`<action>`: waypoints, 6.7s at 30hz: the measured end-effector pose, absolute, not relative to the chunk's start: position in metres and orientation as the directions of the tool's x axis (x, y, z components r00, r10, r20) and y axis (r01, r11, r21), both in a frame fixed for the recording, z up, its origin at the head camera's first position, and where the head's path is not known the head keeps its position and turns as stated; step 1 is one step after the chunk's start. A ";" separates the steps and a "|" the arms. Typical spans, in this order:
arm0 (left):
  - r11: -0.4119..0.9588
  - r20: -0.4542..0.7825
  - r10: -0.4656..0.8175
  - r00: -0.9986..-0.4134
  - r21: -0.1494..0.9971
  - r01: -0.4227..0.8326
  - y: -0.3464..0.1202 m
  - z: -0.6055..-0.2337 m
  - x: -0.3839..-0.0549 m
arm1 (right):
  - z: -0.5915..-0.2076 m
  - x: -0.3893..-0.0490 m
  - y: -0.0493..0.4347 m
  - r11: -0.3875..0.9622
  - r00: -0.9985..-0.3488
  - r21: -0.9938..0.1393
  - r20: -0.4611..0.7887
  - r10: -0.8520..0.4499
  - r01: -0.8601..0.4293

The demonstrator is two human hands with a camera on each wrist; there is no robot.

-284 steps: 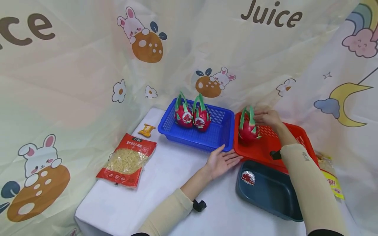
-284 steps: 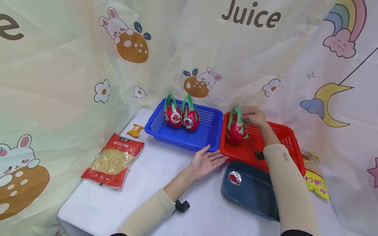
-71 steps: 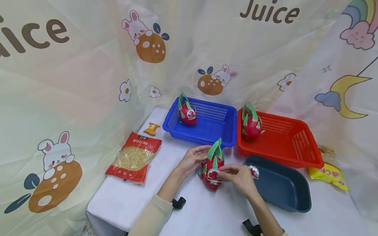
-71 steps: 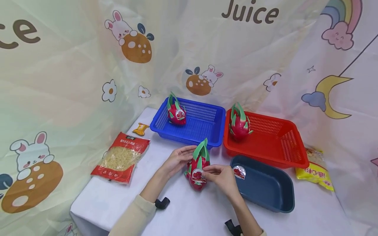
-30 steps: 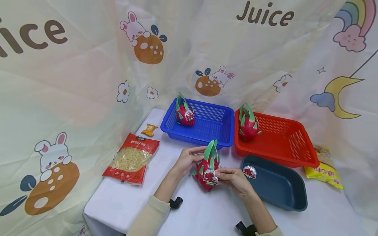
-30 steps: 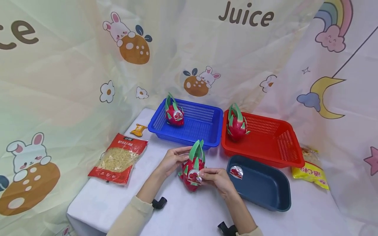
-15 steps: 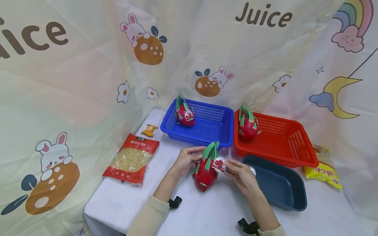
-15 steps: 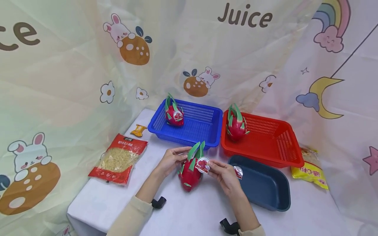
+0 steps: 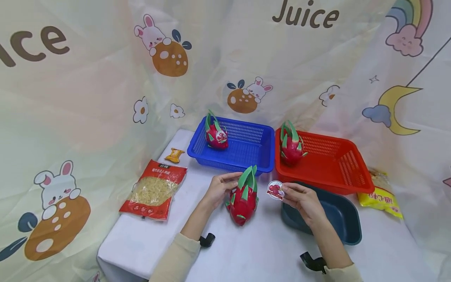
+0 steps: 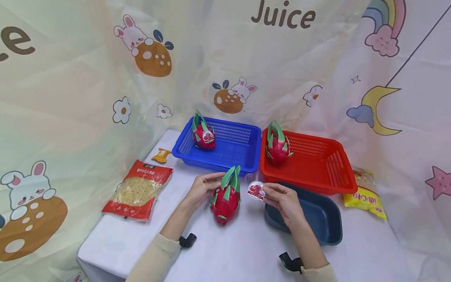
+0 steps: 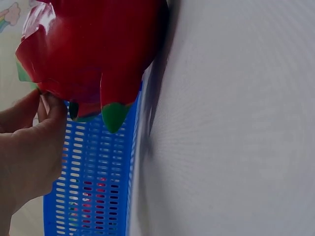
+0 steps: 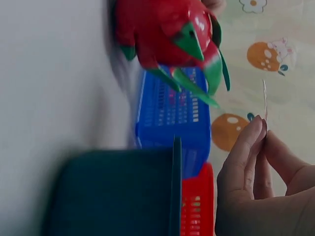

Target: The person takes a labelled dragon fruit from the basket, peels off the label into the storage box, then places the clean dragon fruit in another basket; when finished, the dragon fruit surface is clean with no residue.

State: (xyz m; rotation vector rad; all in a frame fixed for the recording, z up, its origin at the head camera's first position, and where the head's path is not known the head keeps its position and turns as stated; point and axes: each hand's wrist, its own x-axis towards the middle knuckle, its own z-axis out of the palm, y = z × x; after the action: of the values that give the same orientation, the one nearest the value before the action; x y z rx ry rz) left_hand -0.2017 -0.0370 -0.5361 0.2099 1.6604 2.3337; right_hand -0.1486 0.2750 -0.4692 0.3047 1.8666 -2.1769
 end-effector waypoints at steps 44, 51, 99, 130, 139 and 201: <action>-0.352 -0.030 0.295 -0.955 0.926 -0.138 -0.040 -0.539 -0.203 | -0.478 -0.178 0.402 0.413 -0.859 -0.792 -0.511 -0.046 0.449; -0.342 -0.041 0.298 -0.954 0.928 -0.147 -0.041 -0.542 -0.203 | -0.486 -0.174 0.401 0.472 -0.858 -0.755 -0.513 0.006 0.455; -0.363 -0.029 0.319 -0.947 0.919 -0.150 -0.039 -0.545 -0.203 | -0.497 -0.163 0.405 0.351 -0.865 -0.814 -0.501 -0.023 0.462; -0.370 -0.043 0.317 -0.948 0.914 -0.165 -0.041 -0.545 -0.204 | -0.502 -0.150 0.399 0.374 -0.895 -0.831 -0.445 -0.004 0.412; -0.383 -0.034 0.326 -0.945 0.909 -0.165 -0.040 -0.546 -0.203 | -0.497 -0.145 0.392 0.431 -0.919 -0.825 -0.394 0.025 0.365; -0.341 -0.022 0.337 -0.941 0.929 -0.144 -0.044 -0.543 -0.200 | -0.485 -0.205 0.214 0.166 -0.851 -0.939 -0.343 -0.398 0.300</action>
State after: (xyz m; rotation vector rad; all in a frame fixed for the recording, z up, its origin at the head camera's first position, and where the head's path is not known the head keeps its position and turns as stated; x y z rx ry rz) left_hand -0.2002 -0.0444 -0.5432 0.2510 1.5956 2.3421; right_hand -0.2045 0.2142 -0.4851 -0.0925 1.9233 -1.7366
